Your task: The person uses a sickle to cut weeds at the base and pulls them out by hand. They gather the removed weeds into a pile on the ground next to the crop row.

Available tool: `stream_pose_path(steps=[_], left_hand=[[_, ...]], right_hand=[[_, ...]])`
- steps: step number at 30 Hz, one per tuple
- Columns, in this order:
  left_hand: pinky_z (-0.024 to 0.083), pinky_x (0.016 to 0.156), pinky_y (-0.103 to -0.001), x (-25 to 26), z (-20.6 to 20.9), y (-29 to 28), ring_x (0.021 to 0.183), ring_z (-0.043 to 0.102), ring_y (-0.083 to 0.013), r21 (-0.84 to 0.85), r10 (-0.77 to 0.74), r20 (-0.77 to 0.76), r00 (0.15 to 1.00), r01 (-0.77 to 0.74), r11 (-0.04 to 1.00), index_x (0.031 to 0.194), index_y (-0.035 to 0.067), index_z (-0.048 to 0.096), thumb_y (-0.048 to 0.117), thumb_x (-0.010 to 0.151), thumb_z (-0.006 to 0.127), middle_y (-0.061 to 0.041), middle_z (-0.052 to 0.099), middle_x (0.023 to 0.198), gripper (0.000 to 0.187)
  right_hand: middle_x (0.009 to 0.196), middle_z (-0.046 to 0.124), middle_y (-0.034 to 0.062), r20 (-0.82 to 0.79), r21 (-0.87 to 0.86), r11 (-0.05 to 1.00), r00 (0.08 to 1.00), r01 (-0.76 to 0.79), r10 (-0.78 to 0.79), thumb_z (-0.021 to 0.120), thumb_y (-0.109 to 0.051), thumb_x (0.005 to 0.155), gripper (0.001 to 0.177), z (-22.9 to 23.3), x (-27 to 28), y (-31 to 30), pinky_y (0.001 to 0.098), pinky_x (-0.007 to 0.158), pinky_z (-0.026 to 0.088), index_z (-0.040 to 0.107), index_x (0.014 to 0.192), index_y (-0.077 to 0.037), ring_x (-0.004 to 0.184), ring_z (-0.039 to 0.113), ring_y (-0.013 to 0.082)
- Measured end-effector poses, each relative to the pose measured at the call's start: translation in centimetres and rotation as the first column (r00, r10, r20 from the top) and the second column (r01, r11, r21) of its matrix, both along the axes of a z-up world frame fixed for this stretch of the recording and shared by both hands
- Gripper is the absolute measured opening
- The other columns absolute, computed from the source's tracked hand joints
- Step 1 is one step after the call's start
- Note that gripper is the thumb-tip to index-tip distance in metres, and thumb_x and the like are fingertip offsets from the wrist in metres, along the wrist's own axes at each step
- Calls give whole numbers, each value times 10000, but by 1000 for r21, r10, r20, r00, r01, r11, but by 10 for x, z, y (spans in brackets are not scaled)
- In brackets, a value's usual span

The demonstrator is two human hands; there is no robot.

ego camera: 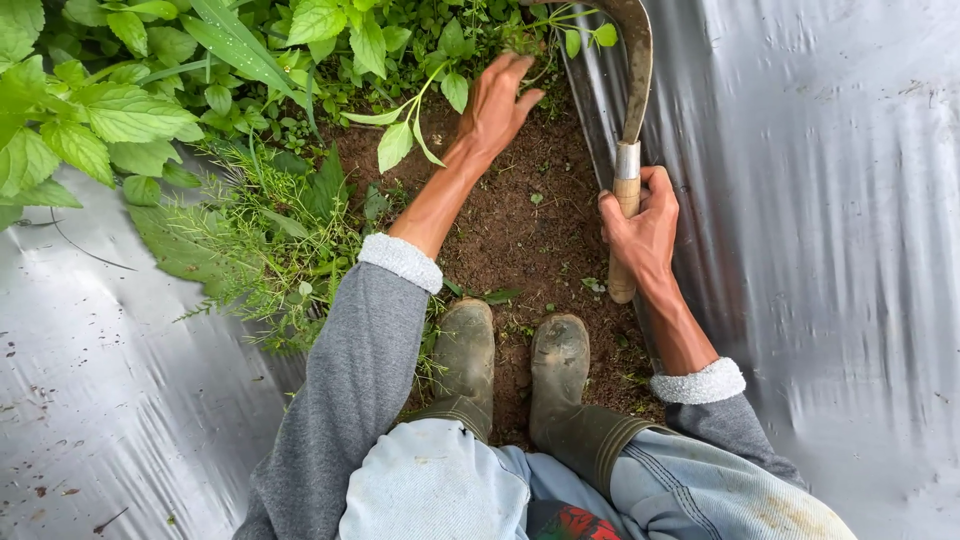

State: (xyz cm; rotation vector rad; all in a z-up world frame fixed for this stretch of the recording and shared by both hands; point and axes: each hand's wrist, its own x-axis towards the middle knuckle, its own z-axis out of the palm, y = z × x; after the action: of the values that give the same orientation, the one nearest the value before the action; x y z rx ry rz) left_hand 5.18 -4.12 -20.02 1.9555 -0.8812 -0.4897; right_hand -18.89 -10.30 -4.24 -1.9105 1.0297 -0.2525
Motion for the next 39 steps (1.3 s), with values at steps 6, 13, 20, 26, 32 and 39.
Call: stream_pose_path(steps=[6,13,20,26,32,39], left_hand=[[550,997,-520,-5,-40,-48,1031,775,-330,-189,209,-162,965,-238,953,962,36,798,181,808,855,-170,786,1082,219],[399,633,-319,3,-68,2,628,397,-129,-322,32,-252,967,-115,940,627,84,419,-120,807,633,-8,438,664,346],[598,609,-286,-33,-18,17,778,686,-231,-25,10,140,990,-7,1000,1210,-19,659,279,862,814,-199,664,1133,483],[413,325,-252,-33,-26,-3,509,562,-140,-113,55,195,979,-34,993,852,0,738,13,893,663,-44,656,718,87],[448,912,-372,-4,-29,-6,1020,586,-290,-462,76,-250,965,-188,867,963,33,622,73,932,613,-171,620,1044,51],[642,879,-462,-9,-46,-40,1002,779,-344,-140,266,-79,961,-275,951,804,17,771,7,788,814,-176,788,1038,47]], right_hand=[[756,574,76,8,2,1000,1000,-3,3,680,-178,912,248,1,-4,1,319,432,485,475,1011,-79,497,554,146],[772,605,96,25,42,999,1000,1,-2,667,-178,916,251,4,-4,-1,320,402,518,474,1027,-61,456,579,154],[743,603,96,42,41,999,999,-12,10,670,-174,912,255,3,1,1,321,414,502,467,1020,-64,466,577,156],[715,589,85,32,29,1000,999,-3,2,671,-176,911,248,2,-4,0,323,420,484,472,1017,-73,469,569,156],[702,587,73,56,59,998,998,3,-7,673,-177,923,249,2,-4,1,315,417,488,469,1020,-70,460,570,150],[783,608,100,-4,40,999,1000,5,-4,674,-202,920,269,1,-3,1,324,407,516,477,1037,-62,478,577,156]])
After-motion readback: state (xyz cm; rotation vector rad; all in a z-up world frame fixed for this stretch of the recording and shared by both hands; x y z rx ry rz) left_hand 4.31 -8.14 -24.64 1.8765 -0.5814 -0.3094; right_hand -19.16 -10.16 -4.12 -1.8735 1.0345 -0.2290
